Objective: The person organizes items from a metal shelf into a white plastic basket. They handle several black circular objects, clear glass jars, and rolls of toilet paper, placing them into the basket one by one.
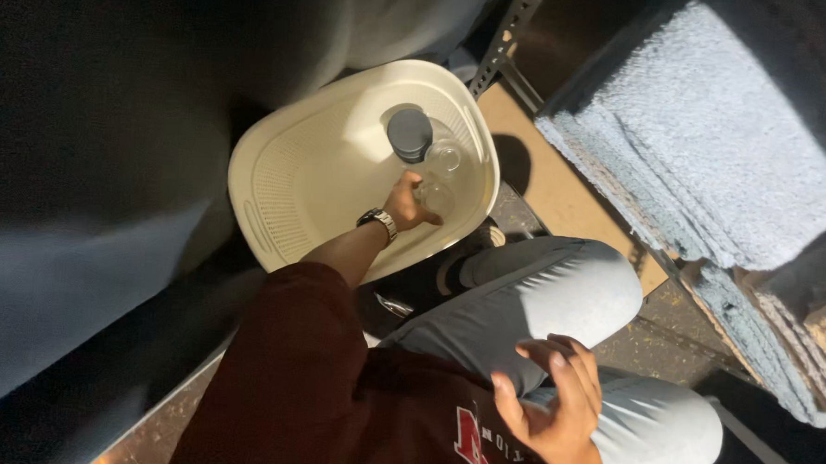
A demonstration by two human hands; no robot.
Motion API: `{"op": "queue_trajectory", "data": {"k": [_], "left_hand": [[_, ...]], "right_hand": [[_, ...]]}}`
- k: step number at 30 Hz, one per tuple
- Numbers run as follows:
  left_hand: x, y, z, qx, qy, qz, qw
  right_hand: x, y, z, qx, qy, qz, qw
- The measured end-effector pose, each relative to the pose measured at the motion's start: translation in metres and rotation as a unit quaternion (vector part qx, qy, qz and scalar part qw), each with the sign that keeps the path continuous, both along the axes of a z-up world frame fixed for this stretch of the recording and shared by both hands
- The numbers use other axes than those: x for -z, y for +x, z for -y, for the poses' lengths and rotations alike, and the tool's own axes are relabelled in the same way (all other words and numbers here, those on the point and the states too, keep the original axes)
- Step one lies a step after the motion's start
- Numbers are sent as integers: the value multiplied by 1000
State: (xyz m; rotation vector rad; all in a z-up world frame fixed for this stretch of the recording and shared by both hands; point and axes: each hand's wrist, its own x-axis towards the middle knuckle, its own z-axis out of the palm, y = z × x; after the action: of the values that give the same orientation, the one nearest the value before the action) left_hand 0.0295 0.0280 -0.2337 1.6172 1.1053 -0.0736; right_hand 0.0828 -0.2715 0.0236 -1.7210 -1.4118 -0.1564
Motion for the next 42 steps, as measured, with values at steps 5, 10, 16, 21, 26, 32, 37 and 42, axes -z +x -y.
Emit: {"op": "queue_trajectory", "data": {"k": [5,10,16,21,26,32,37,42], "left_hand": [[-7,-1,-4,-80,-146,55,985],[-2,-19,-21,205,31,-132,969],[-41,-13,-62,545,154,-244,788],[-240,83,-33,687,98,-14,720],[-445,144,43,712,147,177,664],[-496,301,97,486,263,572,606],[-505,388,121,441,350,360,744],[-506,409,135,453,392,297,744]], "right_hand": [[-22,5,-4,30,57,42,997],[-71,35,-3,59,16,92,994],[-75,185,227,492,-164,-450,727],[-62,240,386,499,57,-297,812],[-134,161,182,453,251,-108,848],[-172,107,-15,374,422,109,818],[-145,116,-9,282,289,24,914],[-221,92,-4,357,451,-23,818]]}}
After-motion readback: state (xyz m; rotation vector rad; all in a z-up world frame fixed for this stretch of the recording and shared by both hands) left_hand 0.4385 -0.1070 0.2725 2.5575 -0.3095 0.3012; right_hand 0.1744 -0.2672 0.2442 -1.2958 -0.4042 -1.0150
